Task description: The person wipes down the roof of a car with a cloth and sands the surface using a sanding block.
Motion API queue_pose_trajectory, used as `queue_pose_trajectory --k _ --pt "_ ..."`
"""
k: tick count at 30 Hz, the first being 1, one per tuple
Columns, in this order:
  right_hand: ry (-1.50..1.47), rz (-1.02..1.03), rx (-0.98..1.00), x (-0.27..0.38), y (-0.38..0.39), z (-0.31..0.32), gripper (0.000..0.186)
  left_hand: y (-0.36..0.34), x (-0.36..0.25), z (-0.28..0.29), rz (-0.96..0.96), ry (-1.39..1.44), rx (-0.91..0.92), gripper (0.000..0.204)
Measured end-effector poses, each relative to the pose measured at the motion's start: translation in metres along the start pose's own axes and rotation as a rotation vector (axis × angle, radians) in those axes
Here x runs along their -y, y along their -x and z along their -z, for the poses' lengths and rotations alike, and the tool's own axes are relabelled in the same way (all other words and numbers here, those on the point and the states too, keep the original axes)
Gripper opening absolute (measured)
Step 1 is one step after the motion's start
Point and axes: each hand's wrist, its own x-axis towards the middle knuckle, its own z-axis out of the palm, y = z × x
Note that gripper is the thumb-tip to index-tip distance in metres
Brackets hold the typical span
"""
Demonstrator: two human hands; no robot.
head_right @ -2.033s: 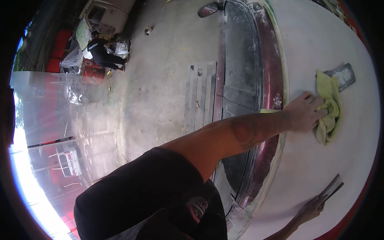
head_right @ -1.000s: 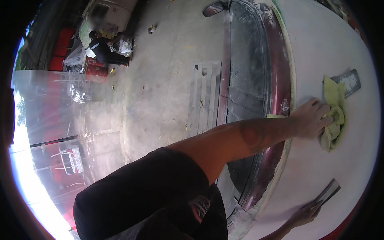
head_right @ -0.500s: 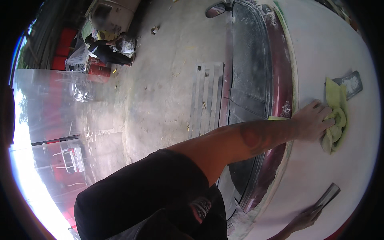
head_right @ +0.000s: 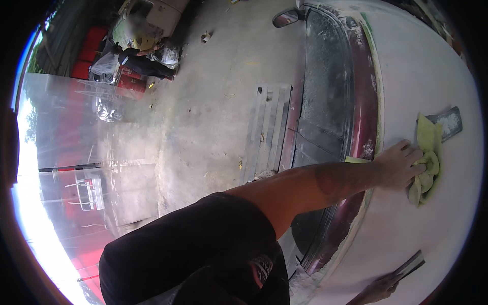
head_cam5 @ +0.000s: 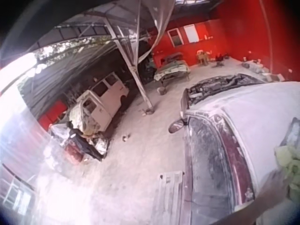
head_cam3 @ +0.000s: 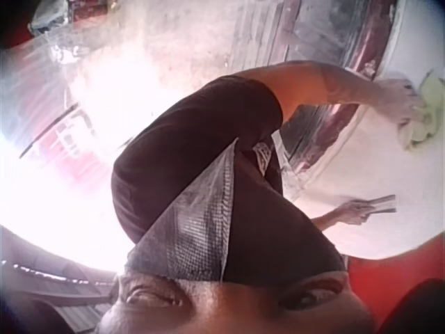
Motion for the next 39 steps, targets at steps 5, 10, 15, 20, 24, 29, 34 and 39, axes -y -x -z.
queue_pose_trajectory --k 5,10,15,20,24,29,34,39 --pt "-0.128 0.362 -0.203 0.046 0.073 0.042 0.045 0.003 -0.002 0.006 0.013 -0.007 0.018 0.041" --pt "-0.22 0.02 0.028 -0.084 -0.107 -0.014 0.057 -0.007 -0.008 -0.002 -0.011 0.034 -0.009 0.038" --pt "-0.223 0.016 -0.017 -0.004 -0.002 0.001 0.05 0.0 -0.001 0.003 0.002 0.006 0.02 0.036" --pt "-0.221 0.354 -0.185 0.043 0.068 0.05 0.045 0.001 -0.004 0.012 0.025 0.037 0.093 0.039" --pt "-0.107 0.004 0.008 -0.088 -0.075 -0.019 0.049 -0.003 -0.01 0.009 -0.017 0.033 0.043 0.04" --pt "-0.117 0.0 -0.008 -0.026 -0.039 -0.014 0.045 0.002 0.003 0.009 -0.017 0.006 0.006 0.041" --pt "-0.238 0.331 -0.079 0.06 0.104 0.065 0.047 0.0 -0.005 0.005 -0.022 0.036 0.03 0.042" --pt "-0.076 0.01 -0.029 -0.063 -0.039 -0.002 0.045 -0.001 -0.01 0.011 -0.039 0.038 0.013 0.045"
